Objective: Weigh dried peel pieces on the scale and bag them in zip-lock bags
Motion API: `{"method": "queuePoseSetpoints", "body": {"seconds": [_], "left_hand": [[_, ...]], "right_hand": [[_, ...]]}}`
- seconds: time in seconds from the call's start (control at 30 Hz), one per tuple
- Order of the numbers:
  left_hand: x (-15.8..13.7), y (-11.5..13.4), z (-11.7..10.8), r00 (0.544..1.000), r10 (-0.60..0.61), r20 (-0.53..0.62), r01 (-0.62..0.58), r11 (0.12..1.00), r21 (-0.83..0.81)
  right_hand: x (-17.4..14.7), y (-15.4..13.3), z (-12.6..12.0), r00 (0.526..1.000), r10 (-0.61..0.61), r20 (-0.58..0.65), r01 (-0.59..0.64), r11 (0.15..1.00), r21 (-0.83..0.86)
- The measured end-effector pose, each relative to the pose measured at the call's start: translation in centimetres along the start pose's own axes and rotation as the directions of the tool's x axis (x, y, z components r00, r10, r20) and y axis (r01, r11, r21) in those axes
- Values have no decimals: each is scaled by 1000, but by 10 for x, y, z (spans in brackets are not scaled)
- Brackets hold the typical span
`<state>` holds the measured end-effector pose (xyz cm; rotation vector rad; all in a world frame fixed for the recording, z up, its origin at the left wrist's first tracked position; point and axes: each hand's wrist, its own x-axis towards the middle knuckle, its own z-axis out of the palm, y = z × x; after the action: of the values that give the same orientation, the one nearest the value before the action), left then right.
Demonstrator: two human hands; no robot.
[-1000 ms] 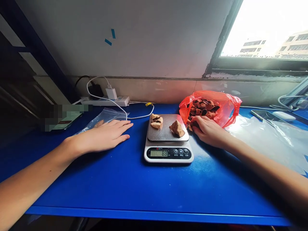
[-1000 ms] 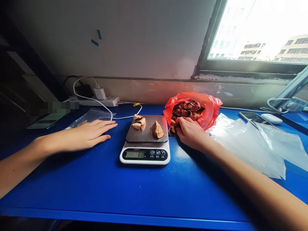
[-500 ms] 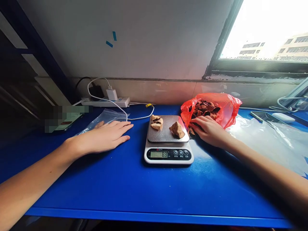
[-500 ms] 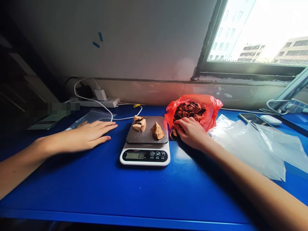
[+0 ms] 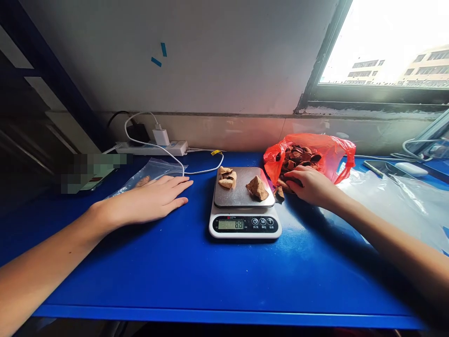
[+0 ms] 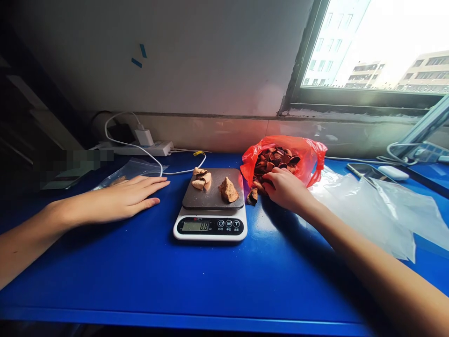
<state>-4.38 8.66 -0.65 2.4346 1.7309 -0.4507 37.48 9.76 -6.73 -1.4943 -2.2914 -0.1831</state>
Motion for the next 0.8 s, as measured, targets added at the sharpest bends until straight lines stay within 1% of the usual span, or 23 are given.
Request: {"method": "queuePoseSetpoints", "body": {"seconds": [0.1, 0.23, 0.37, 0.43, 0.5, 0.57, 0.63, 0.73, 0.8], "left_hand": [[2, -4, 2, 1000, -1, -4, 1, 1000, -17], [1, -2, 1, 1000, -10, -2, 10, 999, -38], [-1, 3, -2, 999, -27, 27, 28, 1000, -15], [-2, 5, -3, 999, -26, 20, 27, 999, -21], [-3, 6, -3, 1000, -25, 5, 25, 999, -33], [-3, 6, -4, 1000, -16, -6, 16, 999, -45], [-4, 7, -4, 1000, -8, -15, 7, 999, -52], [-4, 8, -5, 1000, -8, -17, 8, 999, -45], [-4, 8, -5, 1000, -4, -9, 4, 999, -34]], "right_hand": [[-1, -1, 0, 1000, 24, 3, -24, 1000, 18], [-1, -3, -1, 992, 108, -61, -104, 993, 62], [-1, -7, -8, 969, 199, -146, -175, 971, 160], [-2, -12, -14, 953, 238, -188, -188, 950, 249], [-4, -19, -20, 936, 287, -205, -199, 910, 362], [-6, -28, -26, 921, 339, -190, -218, 856, 468], [-8, -35, -32, 912, 374, -167, -234, 810, 537], [-9, -40, -39, 909, 399, -122, -237, 735, 635], [-9, -39, -41, 909, 409, -76, -242, 669, 703]]}}
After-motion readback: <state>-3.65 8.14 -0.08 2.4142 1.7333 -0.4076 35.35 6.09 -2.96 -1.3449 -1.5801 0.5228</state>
